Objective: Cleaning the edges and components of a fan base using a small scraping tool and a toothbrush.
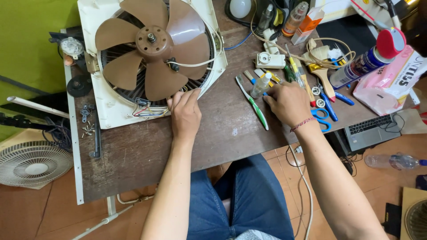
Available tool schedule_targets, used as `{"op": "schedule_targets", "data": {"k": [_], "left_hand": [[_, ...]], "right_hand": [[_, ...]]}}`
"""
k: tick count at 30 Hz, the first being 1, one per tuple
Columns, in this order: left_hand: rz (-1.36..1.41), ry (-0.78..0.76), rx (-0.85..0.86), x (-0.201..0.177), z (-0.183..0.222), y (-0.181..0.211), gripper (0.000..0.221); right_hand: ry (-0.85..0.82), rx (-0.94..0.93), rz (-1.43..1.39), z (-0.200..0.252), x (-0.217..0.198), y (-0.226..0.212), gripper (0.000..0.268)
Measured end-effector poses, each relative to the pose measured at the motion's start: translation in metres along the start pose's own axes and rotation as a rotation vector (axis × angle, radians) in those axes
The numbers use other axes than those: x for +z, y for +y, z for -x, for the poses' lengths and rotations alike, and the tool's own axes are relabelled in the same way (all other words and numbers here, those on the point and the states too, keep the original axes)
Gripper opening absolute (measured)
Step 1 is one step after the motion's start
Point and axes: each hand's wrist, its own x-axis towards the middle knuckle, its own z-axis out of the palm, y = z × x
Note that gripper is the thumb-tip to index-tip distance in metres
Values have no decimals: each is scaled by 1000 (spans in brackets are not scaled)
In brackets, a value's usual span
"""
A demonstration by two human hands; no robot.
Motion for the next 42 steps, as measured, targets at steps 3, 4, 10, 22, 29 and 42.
{"op": "schedule_targets", "data": {"k": [3,4,10,22,29,42], "left_hand": [[0,-1,-6,-2,-2,2,18],[0,-2,-5,-1,0,1,18],[-9,10,9,1,0,0,19],[0,-15,-44,-1,0,4,21],[-9,-12,-50,-1,2,2,22],[15,-28,-55,0,2,2,21]], "right_hand": [[34,-25,84,-6,22,14,17],[33,-24,82,-8,27,15,17],[66,-96,106,-17,38,22,22],[408,-218,-761,-16,-67,-2,9],[735,-274,-1023,19,-91,-61,9],[486,-483,-452,-46,-7,-85,16]]}}
